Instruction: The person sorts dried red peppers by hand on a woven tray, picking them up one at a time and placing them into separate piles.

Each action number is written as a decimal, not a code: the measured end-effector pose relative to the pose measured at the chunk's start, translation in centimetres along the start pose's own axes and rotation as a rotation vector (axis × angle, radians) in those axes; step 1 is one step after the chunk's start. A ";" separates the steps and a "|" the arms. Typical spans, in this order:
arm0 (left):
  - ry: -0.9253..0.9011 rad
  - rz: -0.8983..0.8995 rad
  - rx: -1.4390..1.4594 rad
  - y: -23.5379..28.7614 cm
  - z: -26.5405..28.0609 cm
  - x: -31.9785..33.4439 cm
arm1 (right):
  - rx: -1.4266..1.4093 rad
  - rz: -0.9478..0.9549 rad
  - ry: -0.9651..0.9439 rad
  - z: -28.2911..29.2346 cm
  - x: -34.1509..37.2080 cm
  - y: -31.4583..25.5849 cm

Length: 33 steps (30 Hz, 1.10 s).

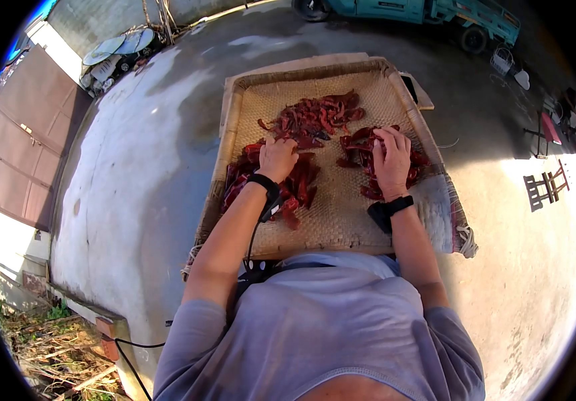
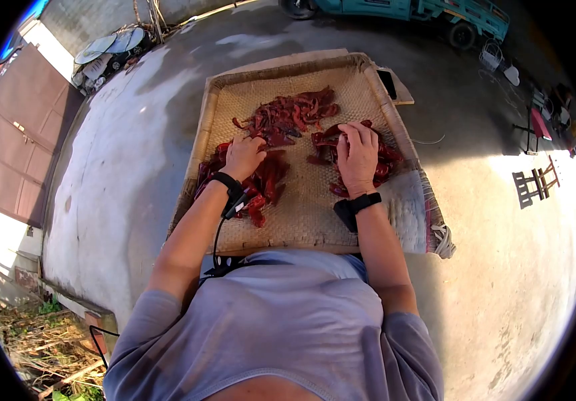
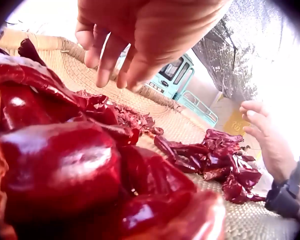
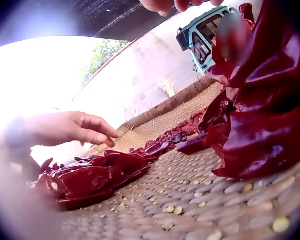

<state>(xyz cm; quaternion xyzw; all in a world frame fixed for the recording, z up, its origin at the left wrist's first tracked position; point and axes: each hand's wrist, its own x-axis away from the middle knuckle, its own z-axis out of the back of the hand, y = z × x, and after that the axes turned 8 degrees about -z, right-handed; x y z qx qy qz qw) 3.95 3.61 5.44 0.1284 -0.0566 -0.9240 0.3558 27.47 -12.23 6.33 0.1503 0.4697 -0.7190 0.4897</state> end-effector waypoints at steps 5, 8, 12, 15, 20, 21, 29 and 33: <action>-0.170 0.011 -0.070 -0.9 -1.1 -0.2 | -0.008 0.021 0.062 0.6 0.0 -0.6; 0.015 0.013 -0.098 0.3 0.0 -0.4 | -0.082 0.064 0.006 1.3 -0.1 -0.9; -0.082 0.025 0.565 4.6 3.7 -1.4 | -0.161 0.259 0.013 2.3 0.1 -4.1; -0.112 -0.214 0.871 7.0 0.9 -1.8 | -0.167 0.353 0.002 2.9 0.6 -5.7; -0.230 -0.390 1.080 12.4 -0.7 -0.2 | -0.167 0.345 0.071 2.6 0.6 -5.7; -0.209 -0.358 1.042 12.5 -1.1 -0.2 | -0.157 0.311 0.066 2.4 0.5 -5.1; -0.436 0.002 0.067 5.6 1.2 -0.9 | -0.180 0.140 0.106 1.6 0.2 -3.1; -0.610 0.201 -0.268 3.4 3.3 -0.8 | -0.150 0.128 0.062 1.0 0.3 -2.9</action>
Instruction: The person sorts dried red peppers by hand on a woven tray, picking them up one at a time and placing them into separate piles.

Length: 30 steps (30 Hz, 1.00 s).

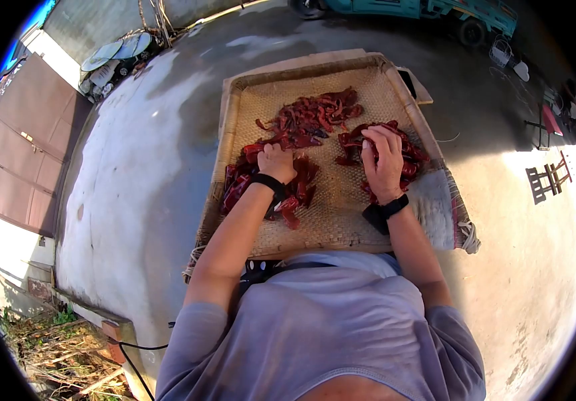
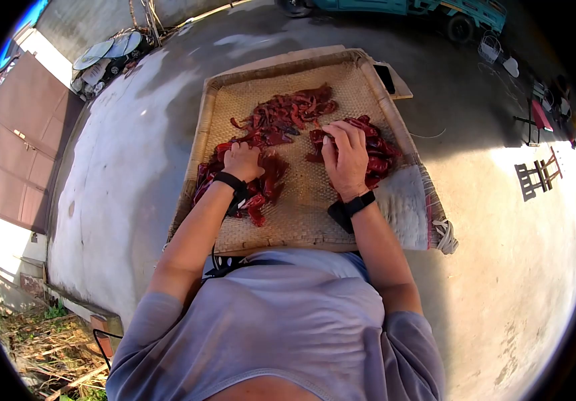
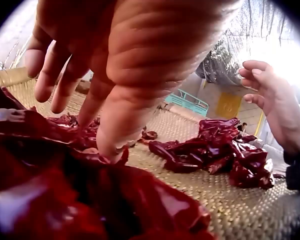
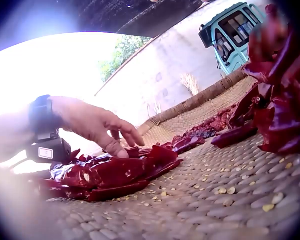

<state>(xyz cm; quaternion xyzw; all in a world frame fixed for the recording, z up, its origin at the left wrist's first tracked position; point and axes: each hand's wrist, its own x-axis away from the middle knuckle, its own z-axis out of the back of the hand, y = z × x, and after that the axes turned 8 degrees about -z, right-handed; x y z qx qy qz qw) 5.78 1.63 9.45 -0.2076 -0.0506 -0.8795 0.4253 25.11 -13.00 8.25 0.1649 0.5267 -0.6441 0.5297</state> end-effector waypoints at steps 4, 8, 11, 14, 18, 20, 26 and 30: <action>0.004 -0.108 0.094 -1.8 -1.5 0.6 | -0.007 -0.005 -0.015 0.0 0.1 -0.1; 0.134 -0.149 0.275 -2.4 -2.7 0.9 | -0.007 -0.025 -0.059 -0.1 0.1 0.0; 0.247 -0.144 0.389 -2.1 -2.3 1.9 | 0.011 -0.027 -0.157 -0.7 0.8 0.7; 0.366 -0.221 0.627 -1.3 -2.5 1.9 | -0.138 -0.232 -0.445 -0.4 0.8 -0.4; 0.427 -0.411 0.833 1.7 -0.5 4.1 | -0.155 -0.056 -0.534 -0.8 1.2 -0.9; 0.351 -0.562 0.965 1.9 -0.8 3.2 | -0.316 -0.264 -0.631 -1.1 1.3 -0.8; 0.176 -0.357 1.152 3.4 0.1 4.8 | -0.063 -0.214 -0.172 -0.2 0.4 1.3; 0.017 -0.450 0.984 5.3 -1.5 4.2 | 0.212 -0.269 0.194 1.3 -0.4 3.2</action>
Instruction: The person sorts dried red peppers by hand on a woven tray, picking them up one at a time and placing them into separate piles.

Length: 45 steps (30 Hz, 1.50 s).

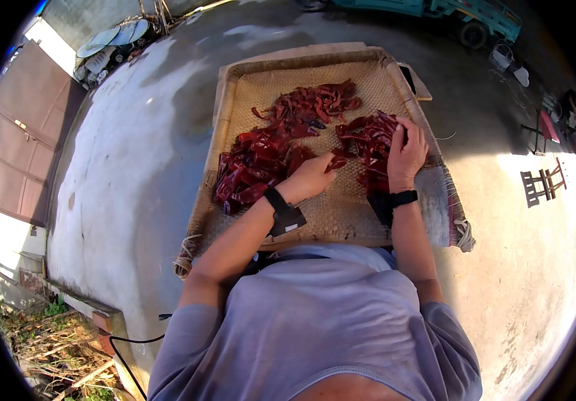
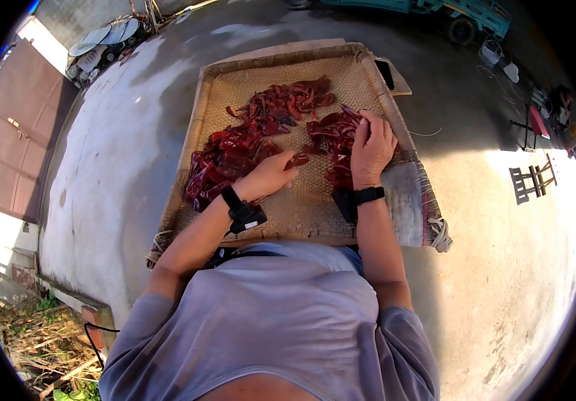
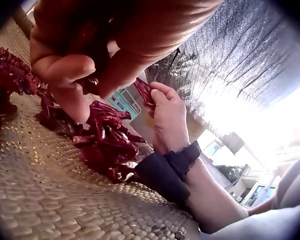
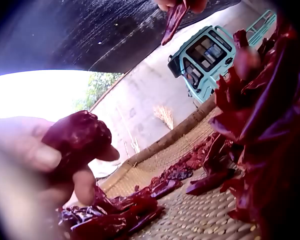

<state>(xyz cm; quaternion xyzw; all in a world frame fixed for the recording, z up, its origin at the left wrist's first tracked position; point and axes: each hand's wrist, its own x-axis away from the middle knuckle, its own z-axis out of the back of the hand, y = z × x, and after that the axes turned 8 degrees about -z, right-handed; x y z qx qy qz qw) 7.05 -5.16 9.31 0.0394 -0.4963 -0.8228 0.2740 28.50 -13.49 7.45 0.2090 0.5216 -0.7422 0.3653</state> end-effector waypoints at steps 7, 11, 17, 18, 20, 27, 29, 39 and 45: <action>-0.094 -0.423 -0.095 0.0 -5.4 -1.2 | -0.062 -0.086 0.208 0.7 -1.2 1.9; -0.084 -0.302 -0.371 0.2 -3.0 -0.7 | -0.093 -0.021 0.170 0.6 -0.9 1.1; 0.109 0.231 -0.886 -1.8 1.4 0.1 | -0.197 0.161 -0.030 0.0 0.7 -2.1; 0.050 0.257 -0.854 -1.9 1.8 0.1 | -0.189 0.186 -0.065 -0.3 1.1 -2.4; -0.062 0.309 -0.784 -2.0 2.4 0.1 | -0.213 0.233 -0.120 -0.6 1.7 -3.3; 0.009 0.418 -0.725 -3.1 2.7 -0.4 | -0.212 0.288 -0.322 -0.8 2.3 -3.4; 0.120 0.328 -0.740 -2.1 3.0 0.4 | -0.206 0.259 -0.410 -0.9 2.4 -3.1; 0.070 0.058 0.044 -2.4 3.3 0.1 | -0.115 0.348 -0.774 -0.8 2.7 -3.7; 0.225 0.156 0.121 -1.1 3.6 0.9 | -0.055 0.306 -0.641 -1.3 2.0 -1.7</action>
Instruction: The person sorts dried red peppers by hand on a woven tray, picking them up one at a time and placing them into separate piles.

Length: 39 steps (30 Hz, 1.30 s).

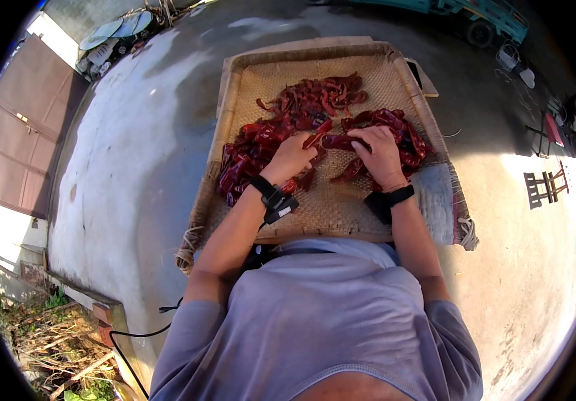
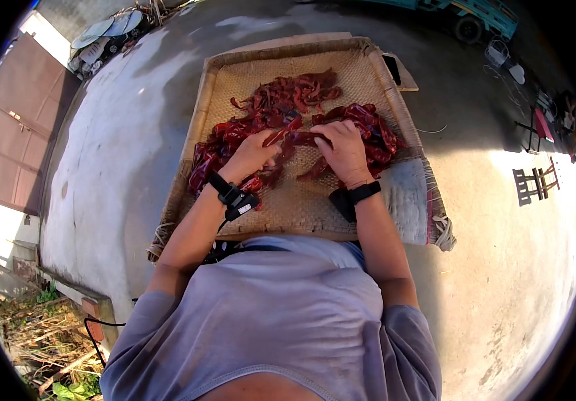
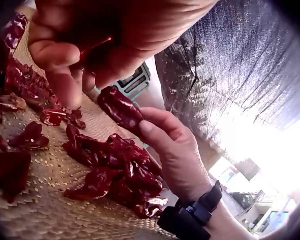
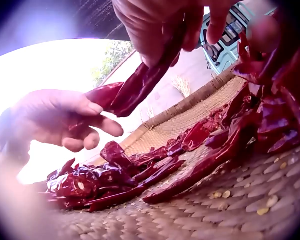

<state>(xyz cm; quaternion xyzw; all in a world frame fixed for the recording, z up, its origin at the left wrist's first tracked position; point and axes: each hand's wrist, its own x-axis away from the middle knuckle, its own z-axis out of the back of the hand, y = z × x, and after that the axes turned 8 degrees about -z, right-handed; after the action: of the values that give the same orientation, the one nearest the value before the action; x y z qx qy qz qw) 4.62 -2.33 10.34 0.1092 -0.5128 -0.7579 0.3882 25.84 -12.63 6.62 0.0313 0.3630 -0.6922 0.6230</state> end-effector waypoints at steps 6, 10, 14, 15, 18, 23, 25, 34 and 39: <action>-0.064 -0.137 -0.159 -2.3 -0.4 -0.8 | 0.120 -0.291 0.505 2.0 -0.1 1.6; -0.206 -0.263 -0.189 -1.8 -3.7 -0.4 | 0.263 -0.472 0.621 2.5 0.1 3.8; -0.362 -0.517 -0.271 -1.6 -6.1 0.3 | 0.320 -0.581 0.595 2.5 0.5 5.5; -0.430 -0.544 -0.319 -1.1 -6.1 0.5 | 0.264 -0.624 0.559 2.8 0.5 5.3; -0.295 -0.367 -0.536 -1.6 -5.0 -0.2 | 0.213 -0.545 0.614 2.7 0.3 5.1; -0.311 -0.092 -0.792 -2.1 -3.6 -1.0 | 0.154 -0.375 0.606 1.8 0.1 4.1; -0.347 -0.054 -0.744 -2.6 -3.5 -1.5 | 0.133 -0.350 0.578 1.3 0.1 3.8; -0.387 0.013 -0.649 -6.5 -3.6 -4.9 | 0.073 -0.254 0.532 1.1 0.0 2.6; -0.288 0.062 -0.653 -6.2 -3.9 -4.5 | 0.054 -0.239 0.504 1.1 0.0 2.2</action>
<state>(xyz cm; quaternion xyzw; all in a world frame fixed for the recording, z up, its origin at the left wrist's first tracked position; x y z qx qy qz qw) 6.87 -0.82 2.15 -0.1442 -0.2958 -0.8774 0.3492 28.24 -13.11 6.41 0.1759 0.4891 -0.7405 0.4261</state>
